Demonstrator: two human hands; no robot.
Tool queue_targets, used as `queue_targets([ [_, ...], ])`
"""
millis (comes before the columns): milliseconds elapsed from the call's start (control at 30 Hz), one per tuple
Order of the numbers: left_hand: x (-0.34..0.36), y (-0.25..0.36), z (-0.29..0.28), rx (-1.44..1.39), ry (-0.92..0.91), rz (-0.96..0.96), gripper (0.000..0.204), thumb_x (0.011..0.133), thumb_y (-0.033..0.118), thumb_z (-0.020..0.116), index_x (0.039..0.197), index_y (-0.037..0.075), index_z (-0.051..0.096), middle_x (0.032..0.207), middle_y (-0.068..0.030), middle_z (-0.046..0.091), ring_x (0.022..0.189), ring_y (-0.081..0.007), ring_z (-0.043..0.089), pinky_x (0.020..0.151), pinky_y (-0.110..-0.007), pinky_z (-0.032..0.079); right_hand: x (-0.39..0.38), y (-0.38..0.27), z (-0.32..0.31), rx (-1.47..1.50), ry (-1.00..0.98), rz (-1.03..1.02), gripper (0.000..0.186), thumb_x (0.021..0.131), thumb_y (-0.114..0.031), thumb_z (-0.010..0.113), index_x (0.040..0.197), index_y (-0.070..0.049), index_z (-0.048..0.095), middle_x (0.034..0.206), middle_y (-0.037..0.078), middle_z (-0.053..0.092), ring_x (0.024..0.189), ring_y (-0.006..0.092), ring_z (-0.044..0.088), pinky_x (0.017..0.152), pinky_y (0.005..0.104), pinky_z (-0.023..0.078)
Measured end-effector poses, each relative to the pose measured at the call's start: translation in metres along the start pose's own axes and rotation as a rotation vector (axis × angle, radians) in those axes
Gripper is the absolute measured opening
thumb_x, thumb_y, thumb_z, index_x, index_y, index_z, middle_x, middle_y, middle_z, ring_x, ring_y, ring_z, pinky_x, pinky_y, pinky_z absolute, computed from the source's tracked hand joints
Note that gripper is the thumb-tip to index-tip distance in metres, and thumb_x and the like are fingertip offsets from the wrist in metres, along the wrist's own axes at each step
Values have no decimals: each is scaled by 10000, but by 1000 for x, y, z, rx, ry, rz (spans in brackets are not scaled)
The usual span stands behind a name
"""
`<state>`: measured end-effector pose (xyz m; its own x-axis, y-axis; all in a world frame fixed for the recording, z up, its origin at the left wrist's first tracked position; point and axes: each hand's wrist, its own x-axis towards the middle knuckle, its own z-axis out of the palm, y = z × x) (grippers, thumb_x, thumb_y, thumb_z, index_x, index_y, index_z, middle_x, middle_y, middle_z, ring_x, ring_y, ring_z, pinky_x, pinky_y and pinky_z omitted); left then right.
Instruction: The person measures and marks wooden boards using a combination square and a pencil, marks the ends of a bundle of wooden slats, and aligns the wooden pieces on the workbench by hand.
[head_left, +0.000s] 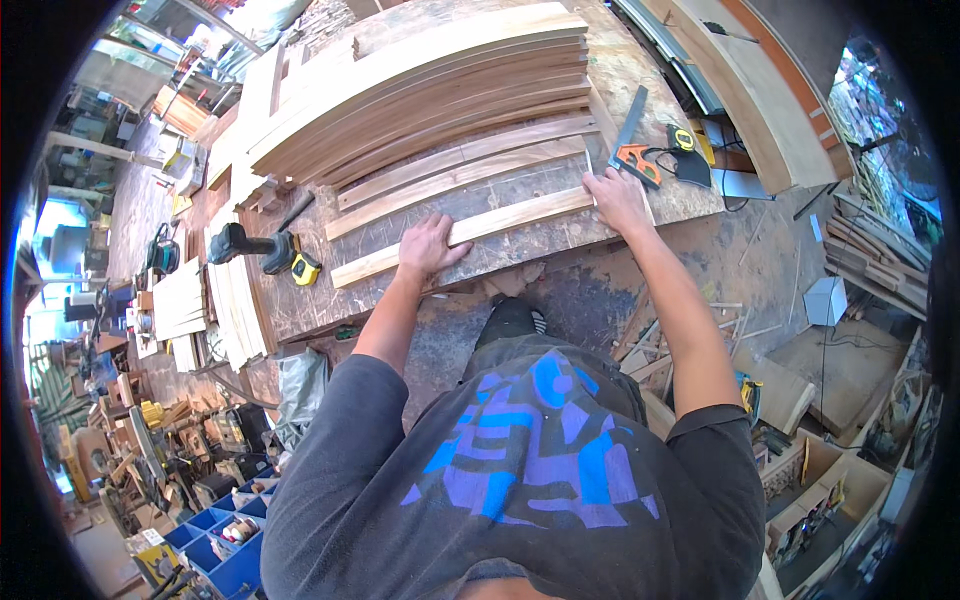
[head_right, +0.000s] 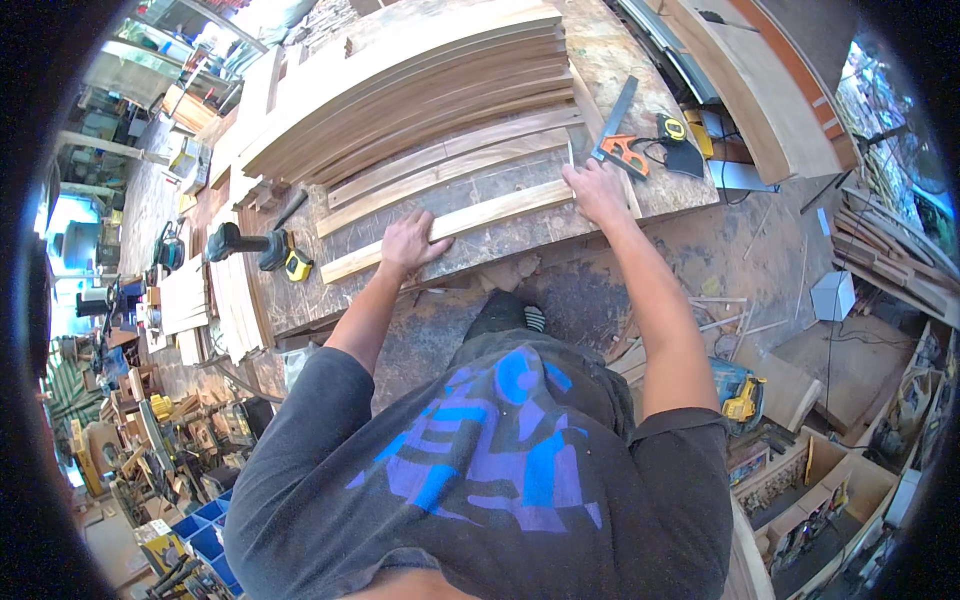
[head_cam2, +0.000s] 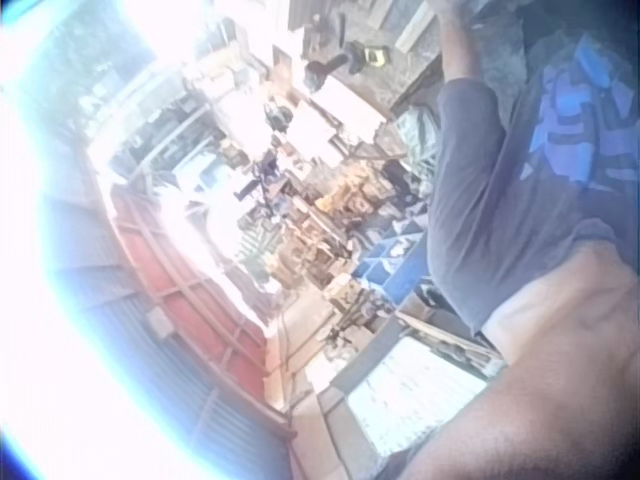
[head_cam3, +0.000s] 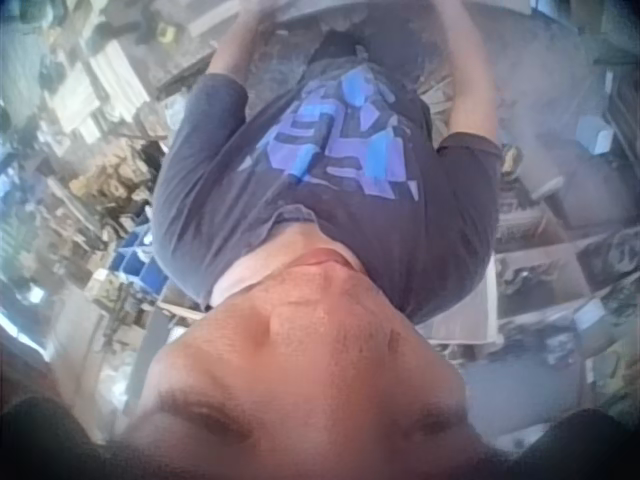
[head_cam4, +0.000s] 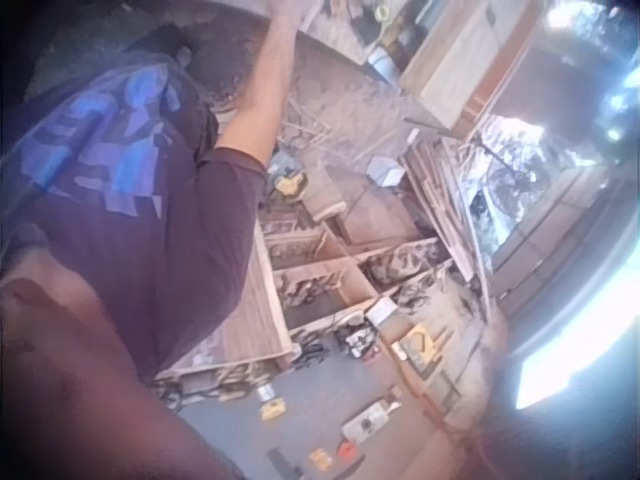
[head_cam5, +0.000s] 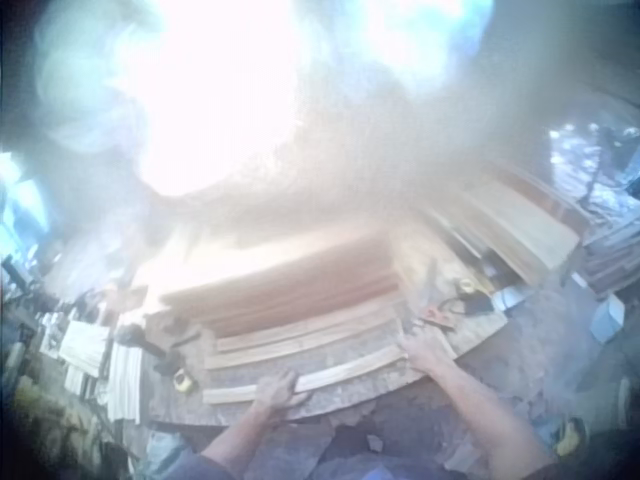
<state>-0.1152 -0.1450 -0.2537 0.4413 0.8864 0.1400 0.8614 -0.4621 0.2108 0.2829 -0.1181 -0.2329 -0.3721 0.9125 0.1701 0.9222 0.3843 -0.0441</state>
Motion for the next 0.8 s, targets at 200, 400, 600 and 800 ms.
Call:
queue_targets([
  [200, -2, -7, 10, 0, 26, -6, 496, 780, 531, 749, 928, 72, 632, 930, -144, 660, 903, -352, 683, 762, -462, 563, 6, 7, 8, 22, -94, -69, 531, 646, -92, 843, 1058, -176, 519, 957, 32, 679, 994, 236, 683, 837, 448, 492],
  [400, 1, -10, 8, 11, 22, 21, 520, 810, 580, 708, 953, 86, 635, 926, -140, 667, 886, -337, 687, 746, -454, 556, 5, 18, 26, 13, -36, -78, 495, 673, -39, 802, 1062, -137, 511, 956, 79, 676, 981, 300, 678, 814, 461, 517],
  [600, 1, -9, 7, -3, -15, -3, 524, 824, 578, 699, 977, 81, 630, 951, -144, 668, 926, -347, 683, 781, -457, 555, 6, 16, 24, 78, -57, -91, 455, 704, -3, 750, 1072, -124, 512, 962, 113, 673, 974, 342, 671, 811, 473, 521],
  [800, -2, -12, 3, -20, -77, -48, 560, 844, 600, 679, 1016, 73, 605, 972, -168, 663, 966, -372, 668, 838, -477, 533, 9, 9, 14, 56, -149, -65, 493, 683, -13, 782, 1075, -134, 508, 971, 115, 677, 1000, 349, 666, 797, 480, 510],
])
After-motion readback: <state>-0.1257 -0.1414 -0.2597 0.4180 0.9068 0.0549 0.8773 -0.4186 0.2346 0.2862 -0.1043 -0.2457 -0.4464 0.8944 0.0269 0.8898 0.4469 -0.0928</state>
